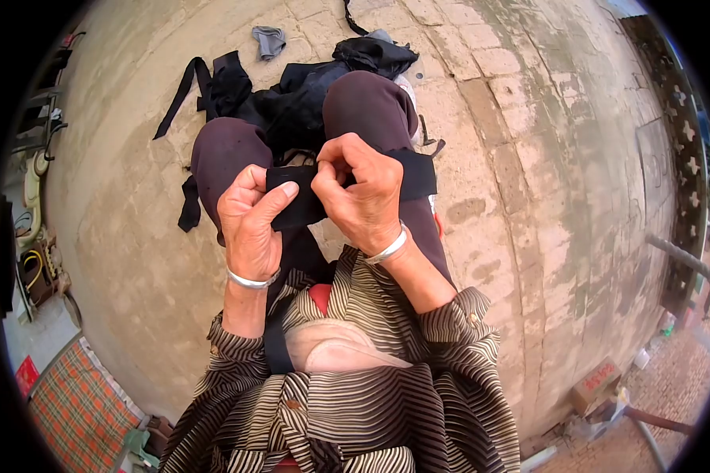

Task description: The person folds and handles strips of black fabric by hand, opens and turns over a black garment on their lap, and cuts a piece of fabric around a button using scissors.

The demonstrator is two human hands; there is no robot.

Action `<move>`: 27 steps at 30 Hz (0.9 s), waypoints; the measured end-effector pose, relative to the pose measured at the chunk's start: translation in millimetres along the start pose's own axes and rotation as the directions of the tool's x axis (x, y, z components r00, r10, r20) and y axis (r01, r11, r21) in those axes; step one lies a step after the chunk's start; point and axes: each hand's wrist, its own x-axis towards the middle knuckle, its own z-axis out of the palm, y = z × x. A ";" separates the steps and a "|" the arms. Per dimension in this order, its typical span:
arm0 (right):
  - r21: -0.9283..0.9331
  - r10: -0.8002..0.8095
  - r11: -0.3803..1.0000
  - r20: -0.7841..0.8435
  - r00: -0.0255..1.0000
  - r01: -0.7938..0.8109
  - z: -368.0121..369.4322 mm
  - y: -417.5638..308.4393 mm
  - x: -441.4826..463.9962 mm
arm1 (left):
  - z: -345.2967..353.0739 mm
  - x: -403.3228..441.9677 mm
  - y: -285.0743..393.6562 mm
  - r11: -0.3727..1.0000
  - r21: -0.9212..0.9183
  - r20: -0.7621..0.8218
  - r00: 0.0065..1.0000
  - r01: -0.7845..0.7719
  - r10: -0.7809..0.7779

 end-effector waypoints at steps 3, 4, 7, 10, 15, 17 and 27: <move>0.083 0.119 0.989 0.001 0.993 -0.119 0.1 2.5 0.1 | 1.9 -0.3 1.4 1.000 -0.024 -0.009 1.000 0.010 -0.010; 0.082 0.120 0.989 0.000 0.993 -0.119 -0.3 3.6 0.3 | 2.3 -0.1 1.0 1.000 -0.029 -0.014 1.000 0.013 -0.013; 0.092 0.124 0.988 0.016 0.992 -0.124 -2.2 5.6 1.3 | 1.1 0.7 -1.4 0.999 -0.029 -0.024 0.999 0.026 -0.027; 0.073 0.169 0.983 0.016 0.986 -0.169 -4.7 6.1 1.9 | -5.3 2.7 -5.8 1.000 -0.030 0.001 1.000 0.008 -0.008; 0.270 0.307 0.917 -0.010 0.952 -0.293 -8.7 12.0 3.8 | -2.3 2.1 -5.4 0.999 -0.041 -0.013 1.000 0.026 -0.027; 0.371 0.400 0.847 0.031 0.916 -0.382 -13.7 7.6 6.4 | -6.0 3.1 -7.7 0.998 -0.059 -0.007 1.000 0.018 -0.019; -0.377 0.261 0.858 -0.264 0.928 -0.349 -110.3 61.2 36.3 | -9.0 1.6 -2.2 0.996 -0.089 -0.013 1.000 0.026 -0.028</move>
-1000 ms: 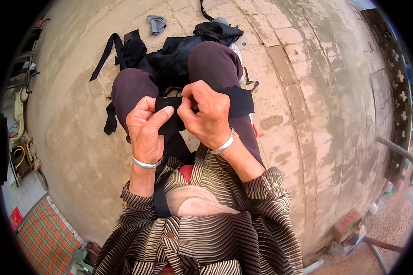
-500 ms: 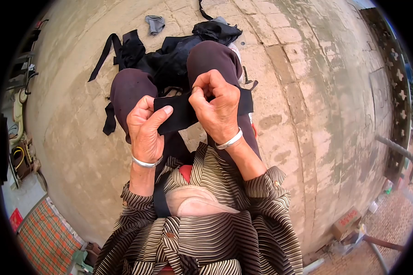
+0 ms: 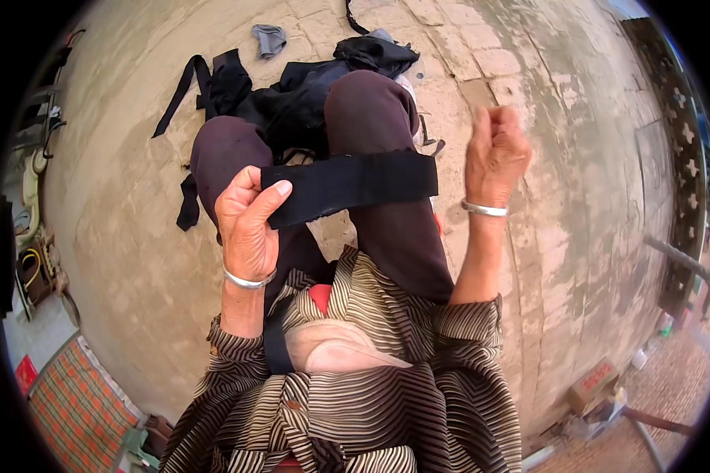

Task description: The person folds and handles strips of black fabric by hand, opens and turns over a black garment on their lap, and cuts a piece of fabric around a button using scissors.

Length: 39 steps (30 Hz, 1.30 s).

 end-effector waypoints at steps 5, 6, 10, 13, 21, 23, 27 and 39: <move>-0.414 -0.483 0.822 -0.144 0.864 0.391 -14.4 12.2 4.0 | -1.2 0.2 3.9 0.999 0.023 0.010 0.999 -0.041 0.040; -0.173 -0.341 0.930 -0.080 0.937 0.324 -14.7 2.6 -4.4 | -0.8 -0.6 4.3 0.998 0.055 0.001 0.999 -0.039 0.039; 0.358 -0.173 0.927 0.148 0.974 0.110 4.5 -59.1 -40.1 | 4.8 -5.2 7.1 0.983 0.173 -0.037 0.996 -0.070 0.077; 0.424 -0.348 0.879 0.260 0.901 0.217 20.4 -87.3 -62.1 | 5.7 -9.1 8.5 0.952 0.296 -0.057 0.993 -0.085 0.106; 0.442 -0.547 0.785 0.168 0.820 0.434 54.7 -100.2 -82.3 | 7.4 -14.9 8.5 0.900 0.420 -0.043 0.989 -0.112 0.143; 0.411 -0.569 0.782 0.166 0.805 0.468 55.9 -101.1 -81.9 | 7.6 -15.8 8.5 0.885 0.445 -0.028 0.985 -0.138 0.168; 0.332 -0.646 0.742 0.120 0.754 0.583 62.3 -99.0 -81.6 | 10.9 -17.4 10.6 0.823 0.526 0.012 0.970 -0.213 0.243; 0.289 -0.651 0.753 0.192 0.734 0.592 63.5 -92.7 -76.0 | 1.3 -14.2 8.9 0.706 0.644 0.128 0.952 -0.293 0.278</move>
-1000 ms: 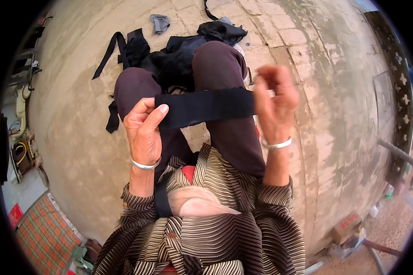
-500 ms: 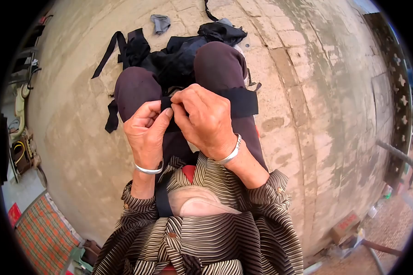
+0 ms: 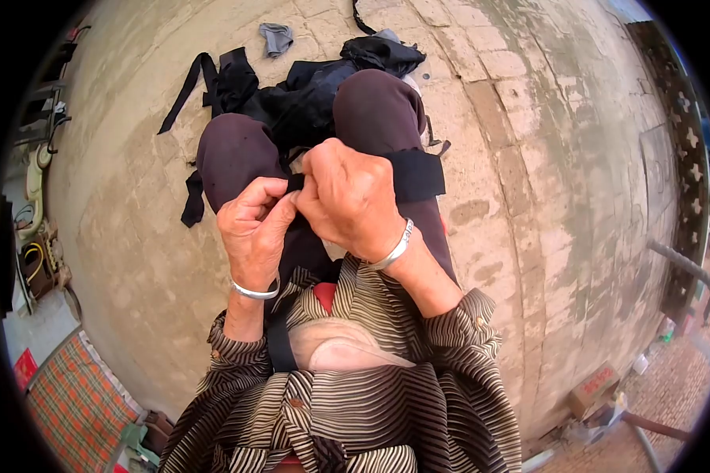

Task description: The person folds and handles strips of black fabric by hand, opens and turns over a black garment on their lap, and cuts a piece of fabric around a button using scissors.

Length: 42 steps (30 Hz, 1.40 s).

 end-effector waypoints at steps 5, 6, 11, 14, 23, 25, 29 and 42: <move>0.059 0.222 0.975 -0.212 0.952 -0.214 -18.5 7.4 8.0 | 1.2 -1.3 -4.3 0.984 -0.129 -0.027 0.991 0.125 -0.129; 0.045 0.234 0.972 -0.266 0.935 -0.231 -27.9 12.2 9.3 | 0.6 0.2 -6.2 0.977 -0.163 -0.038 0.988 0.139 -0.147; -0.287 0.496 0.761 -0.321 0.807 -0.582 -103.4 64.3 -4.5 | -2.2 3.5 -13.4 0.924 -0.342 -0.074 0.975 0.172 -0.209; -0.561 0.450 0.608 -0.339 0.826 -0.562 -130.1 133.2 -48.2 | -4.4 4.4 -20.4 0.911 -0.361 -0.090 0.965 0.200 -0.247; -0.356 0.798 0.453 -0.247 0.550 -0.817 -130.6 152.3 -111.2 | -7.9 4.8 -32.9 0.885 -0.419 -0.060 0.966 0.205 -0.252; -0.230 0.824 0.514 -0.138 0.550 -0.827 -128.2 153.5 -117.9 | -8.4 4.6 -33.1 0.885 -0.418 -0.056 0.967 0.204 -0.249; 0.146 0.803 0.573 0.097 0.589 -0.806 -105.1 143.7 -116.9 | -9.9 3.4 -29.5 0.873 -0.435 -0.038 0.964 0.220 -0.262; -0.204 0.436 0.855 -0.218 0.873 -0.477 -81.6 65.6 -47.3 | -10.7 8.9 -39.2 0.710 -0.616 0.237 0.940 0.340 -0.245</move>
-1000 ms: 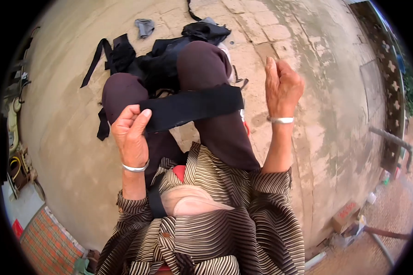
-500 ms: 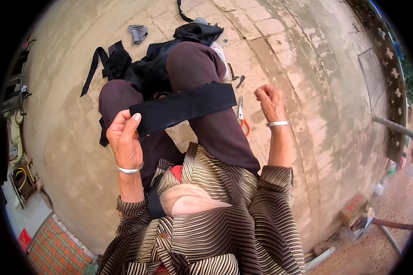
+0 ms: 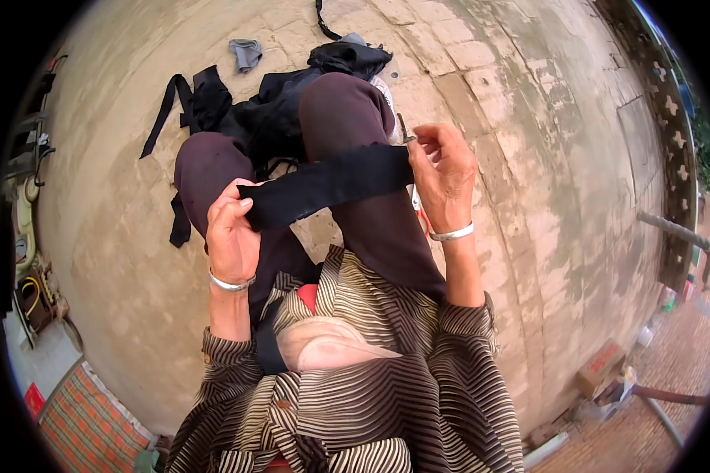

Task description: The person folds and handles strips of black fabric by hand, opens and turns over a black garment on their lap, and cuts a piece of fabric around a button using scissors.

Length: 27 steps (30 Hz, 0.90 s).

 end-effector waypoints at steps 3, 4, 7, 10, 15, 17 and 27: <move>0.498 0.150 0.810 0.332 0.931 -0.308 -2.7 -38.8 1.2 | -3.8 6.1 -8.1 0.980 -0.179 0.096 0.993 0.090 -0.074; 0.513 0.075 0.822 0.333 0.940 -0.247 2.6 -44.6 -0.5 | -6.3 8.0 -11.3 0.964 -0.239 0.153 0.985 0.116 -0.080; 0.548 0.009 0.810 0.342 0.940 -0.208 20.1 -47.8 1.4 | -4.5 8.6 -12.3 0.940 -0.302 0.211 0.973 0.156 -0.094; 0.499 -0.095 0.861 0.342 0.935 -0.095 26.8 -49.6 5.2 | -3.9 10.7 -11.3 0.942 -0.294 0.219 0.971 0.164 -0.100; 0.416 -0.242 0.906 0.363 0.900 0.075 30.0 -52.6 8.6 | -3.1 10.8 -10.0 0.955 -0.257 0.222 0.971 0.148 -0.090; 0.386 -0.229 0.919 0.373 0.899 0.074 31.1 -54.7 9.4 | -0.5 10.8 -7.2 0.955 -0.258 0.229 0.970 0.148 -0.088; 0.381 -0.058 0.919 0.386 0.921 -0.102 36.8 -59.5 8.6 | 0.9 9.7 -5.0 0.978 -0.179 0.243 0.968 0.106 -0.061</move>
